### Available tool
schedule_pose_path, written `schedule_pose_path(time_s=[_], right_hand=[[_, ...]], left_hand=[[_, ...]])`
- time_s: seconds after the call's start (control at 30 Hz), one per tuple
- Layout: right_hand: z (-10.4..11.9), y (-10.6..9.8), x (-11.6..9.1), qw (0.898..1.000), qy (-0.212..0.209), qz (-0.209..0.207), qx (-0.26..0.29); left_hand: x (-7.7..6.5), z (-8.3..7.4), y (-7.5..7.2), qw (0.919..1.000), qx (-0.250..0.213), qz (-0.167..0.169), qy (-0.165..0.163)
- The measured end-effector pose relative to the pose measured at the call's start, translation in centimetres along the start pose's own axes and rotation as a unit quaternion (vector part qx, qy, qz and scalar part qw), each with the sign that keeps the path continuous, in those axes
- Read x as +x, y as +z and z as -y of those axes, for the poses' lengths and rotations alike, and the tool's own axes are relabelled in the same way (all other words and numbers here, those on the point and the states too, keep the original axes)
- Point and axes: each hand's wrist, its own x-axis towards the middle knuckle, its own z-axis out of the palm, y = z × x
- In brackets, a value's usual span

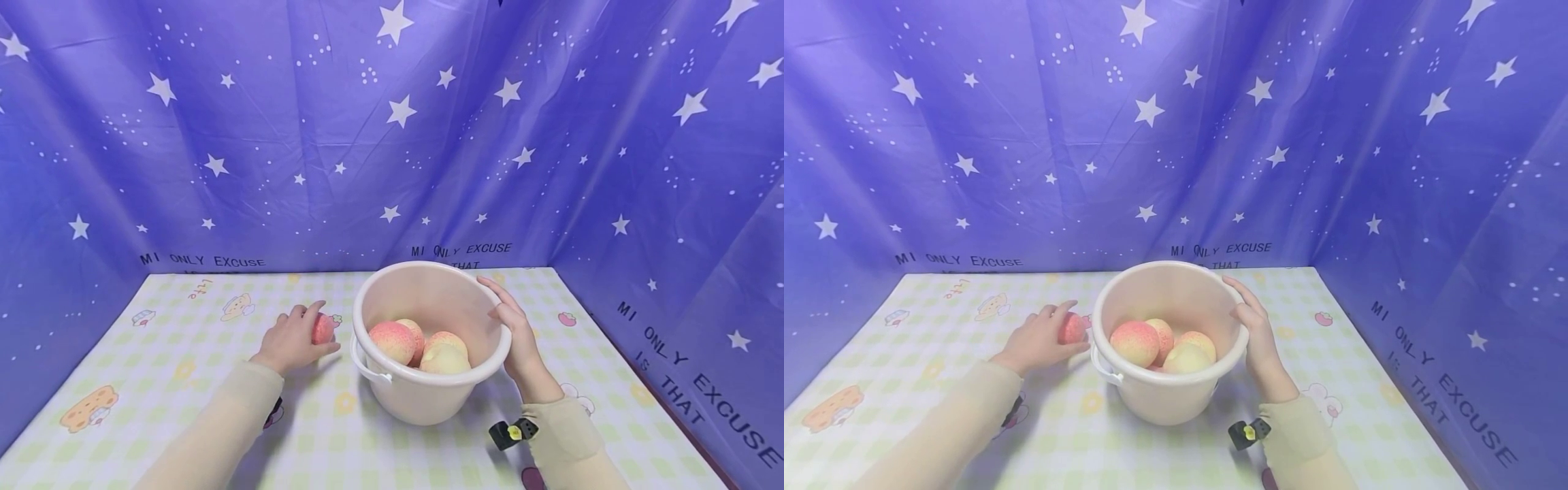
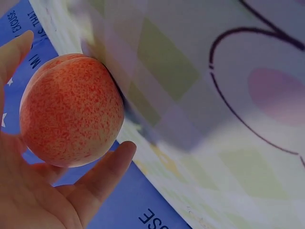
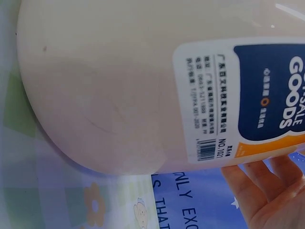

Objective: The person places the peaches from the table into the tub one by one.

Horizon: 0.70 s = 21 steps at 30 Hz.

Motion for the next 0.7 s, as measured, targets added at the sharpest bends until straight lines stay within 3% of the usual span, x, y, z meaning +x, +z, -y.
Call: schedule_pose_path(time_s=[0.7], right_hand=[[-0.04, 0.03, -0.01, 1.000, 0.003, -0.003, 0.000]], left_hand=[[0.15, -0.27, 0.30, 0.9998, -0.005, 0.020, -0.008]])
